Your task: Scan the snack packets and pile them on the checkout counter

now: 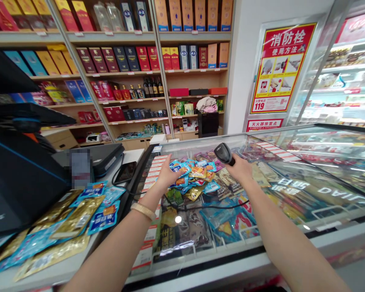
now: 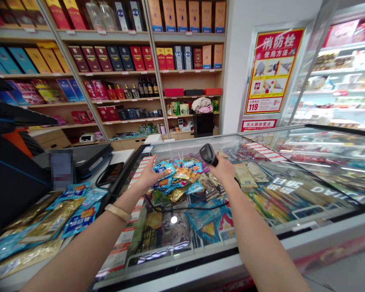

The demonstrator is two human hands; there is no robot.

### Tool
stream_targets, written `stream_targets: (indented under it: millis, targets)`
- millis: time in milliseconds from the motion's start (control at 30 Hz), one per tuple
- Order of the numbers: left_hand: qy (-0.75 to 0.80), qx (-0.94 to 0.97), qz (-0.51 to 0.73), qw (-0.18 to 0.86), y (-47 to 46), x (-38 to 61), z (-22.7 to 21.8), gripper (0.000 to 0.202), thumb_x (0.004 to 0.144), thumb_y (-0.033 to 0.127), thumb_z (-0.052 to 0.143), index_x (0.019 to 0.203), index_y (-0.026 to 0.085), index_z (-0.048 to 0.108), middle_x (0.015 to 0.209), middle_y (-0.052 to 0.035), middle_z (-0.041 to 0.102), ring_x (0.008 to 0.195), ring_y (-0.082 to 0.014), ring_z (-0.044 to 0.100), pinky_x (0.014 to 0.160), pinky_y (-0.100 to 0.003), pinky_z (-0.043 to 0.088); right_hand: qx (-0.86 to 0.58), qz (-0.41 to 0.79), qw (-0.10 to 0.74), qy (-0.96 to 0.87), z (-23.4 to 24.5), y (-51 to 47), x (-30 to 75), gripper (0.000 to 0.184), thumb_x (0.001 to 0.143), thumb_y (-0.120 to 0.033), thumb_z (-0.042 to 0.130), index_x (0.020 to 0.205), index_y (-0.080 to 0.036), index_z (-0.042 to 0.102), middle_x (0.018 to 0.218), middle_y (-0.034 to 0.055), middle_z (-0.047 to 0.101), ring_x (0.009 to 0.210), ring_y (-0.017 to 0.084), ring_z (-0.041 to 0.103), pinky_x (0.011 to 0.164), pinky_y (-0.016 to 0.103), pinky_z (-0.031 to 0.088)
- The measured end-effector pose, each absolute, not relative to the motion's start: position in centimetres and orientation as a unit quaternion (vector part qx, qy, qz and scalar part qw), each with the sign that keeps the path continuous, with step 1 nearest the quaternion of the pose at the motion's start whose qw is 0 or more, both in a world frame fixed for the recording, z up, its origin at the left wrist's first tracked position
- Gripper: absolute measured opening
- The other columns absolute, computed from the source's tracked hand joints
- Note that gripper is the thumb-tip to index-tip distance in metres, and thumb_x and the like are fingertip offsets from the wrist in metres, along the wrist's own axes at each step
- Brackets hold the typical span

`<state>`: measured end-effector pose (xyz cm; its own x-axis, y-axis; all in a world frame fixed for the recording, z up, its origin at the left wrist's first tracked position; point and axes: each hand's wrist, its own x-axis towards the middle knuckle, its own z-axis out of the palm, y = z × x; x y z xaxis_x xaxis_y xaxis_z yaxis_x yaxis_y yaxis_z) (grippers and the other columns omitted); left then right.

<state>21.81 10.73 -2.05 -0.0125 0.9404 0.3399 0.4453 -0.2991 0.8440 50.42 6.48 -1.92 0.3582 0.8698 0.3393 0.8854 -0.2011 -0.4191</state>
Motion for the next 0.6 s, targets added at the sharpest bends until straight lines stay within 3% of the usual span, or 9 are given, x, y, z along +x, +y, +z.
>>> stream_targets:
  millis: [100, 233, 400, 500, 600]
  targets:
    - [0.522, 0.677, 0.480, 0.195, 10.1, 20.8, -1.9, 0.078, 0.061, 0.023, 0.074, 0.135, 0.016, 0.051, 0.139, -0.0164, 0.053, 0.131, -0.0296, 0.048, 0.109, -0.042, 0.038, -0.776, -0.011, 0.272, -0.569, -1.9, 6.4, 50.4, 0.047, 0.084, -0.047, 0.059, 0.125, -0.024, 0.063, 0.103, 0.0124, 0.072, 0.098, 0.029, 0.067, 0.080, 0.033, 0.048]
    - [0.535, 0.698, 0.469, 0.080, 8.6, 17.8, -1.9, 0.060, 0.068, 0.024, 0.065, 0.127, 0.017, 0.058, 0.125, -0.0137, 0.061, 0.122, -0.0283, 0.055, 0.108, -0.046, 0.040, -0.780, -0.012, 0.263, -0.568, -2.1, 6.4, 50.5, 0.045, 0.085, -0.045, 0.058, 0.124, -0.023, 0.064, 0.104, 0.0130, 0.072, 0.098, 0.029, 0.067, 0.080, 0.033, 0.048]
    - [0.594, 0.699, 0.392, -0.059, 6.0, 10.5, -0.4, 0.054, 0.074, 0.032, 0.058, 0.126, 0.018, 0.058, 0.122, -0.0140, 0.060, 0.116, -0.0281, 0.057, 0.104, -0.044, 0.043, -0.775, -0.012, 0.252, -0.580, -2.3, 6.6, 50.4, 0.048, 0.085, -0.048, 0.057, 0.127, -0.024, 0.062, 0.107, 0.0119, 0.072, 0.101, 0.029, 0.066, 0.081, 0.033, 0.048]
    - [0.719, 0.618, 0.298, -0.114, 5.1, 5.6, 1.2, 0.056, 0.075, 0.040, 0.058, 0.125, 0.015, 0.057, 0.124, -0.0215, 0.058, 0.117, -0.0379, 0.055, 0.099, -0.054, 0.043, -0.778, -0.011, 0.242, -0.579, -2.4, 6.7, 50.3, 0.048, 0.085, -0.050, 0.058, 0.126, -0.025, 0.062, 0.107, 0.0113, 0.072, 0.102, 0.029, 0.066, 0.081, 0.033, 0.048]
    - [0.811, 0.524, 0.250, -0.081, 4.9, 2.0, 2.4, 0.041, 0.068, 0.049, 0.065, 0.093, 0.015, 0.063, 0.112, -0.0222, 0.062, 0.115, -0.0470, 0.053, 0.093, -0.064, 0.040, -0.778, -0.010, 0.241, -0.580, -2.5, 6.7, 50.1, 0.047, 0.084, -0.051, 0.059, 0.123, -0.024, 0.063, 0.106, 0.0110, 0.072, 0.100, 0.029, 0.066, 0.080, 0.033, 0.048]
